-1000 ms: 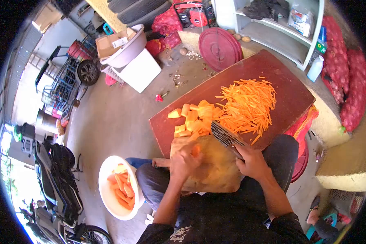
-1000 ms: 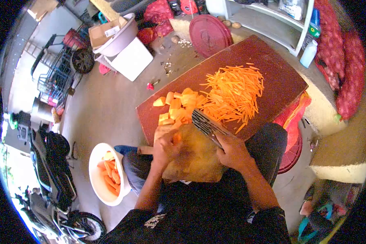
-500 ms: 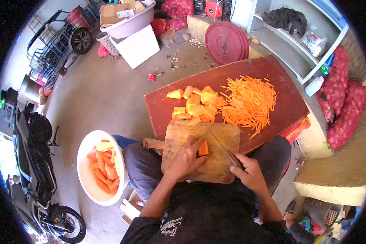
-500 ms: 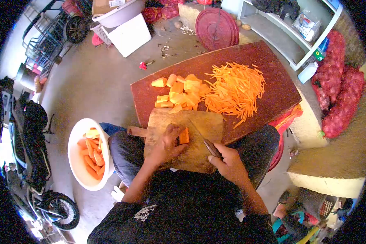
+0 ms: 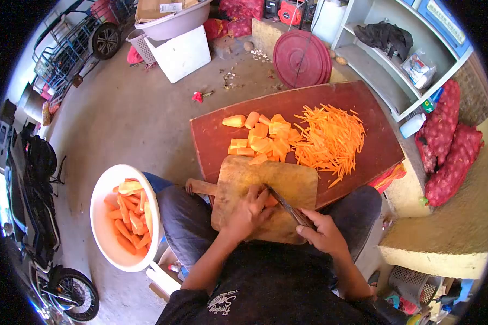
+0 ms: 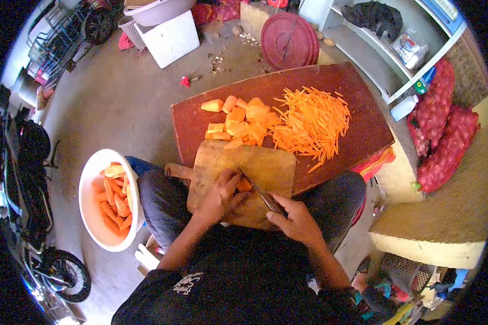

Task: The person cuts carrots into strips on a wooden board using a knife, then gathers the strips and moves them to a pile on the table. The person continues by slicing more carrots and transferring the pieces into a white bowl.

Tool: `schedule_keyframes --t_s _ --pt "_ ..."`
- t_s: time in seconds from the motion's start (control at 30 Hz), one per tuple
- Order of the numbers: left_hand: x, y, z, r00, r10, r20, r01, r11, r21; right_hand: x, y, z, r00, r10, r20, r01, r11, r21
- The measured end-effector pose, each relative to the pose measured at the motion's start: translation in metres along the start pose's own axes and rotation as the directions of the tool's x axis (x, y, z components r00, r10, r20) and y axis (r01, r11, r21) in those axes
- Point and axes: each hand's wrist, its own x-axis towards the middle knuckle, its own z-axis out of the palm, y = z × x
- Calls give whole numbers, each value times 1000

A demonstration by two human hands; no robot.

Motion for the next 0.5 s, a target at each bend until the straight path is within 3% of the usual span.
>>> schedule_keyframes --t_s 0.13,0.4,0.5 --pt "-1 0 4 995 54 -82 -58 997 -52 -3 -3 -3 999 -31 24 32 998 -56" --pt "1 4 2 995 96 6 -96 995 20 -8 -3 9 954 -292 -70 265 929 -258" --pt "-3 5 2 995 102 18 -103 993 63 -12 -7 11 967 -254 -24 237 929 -285"
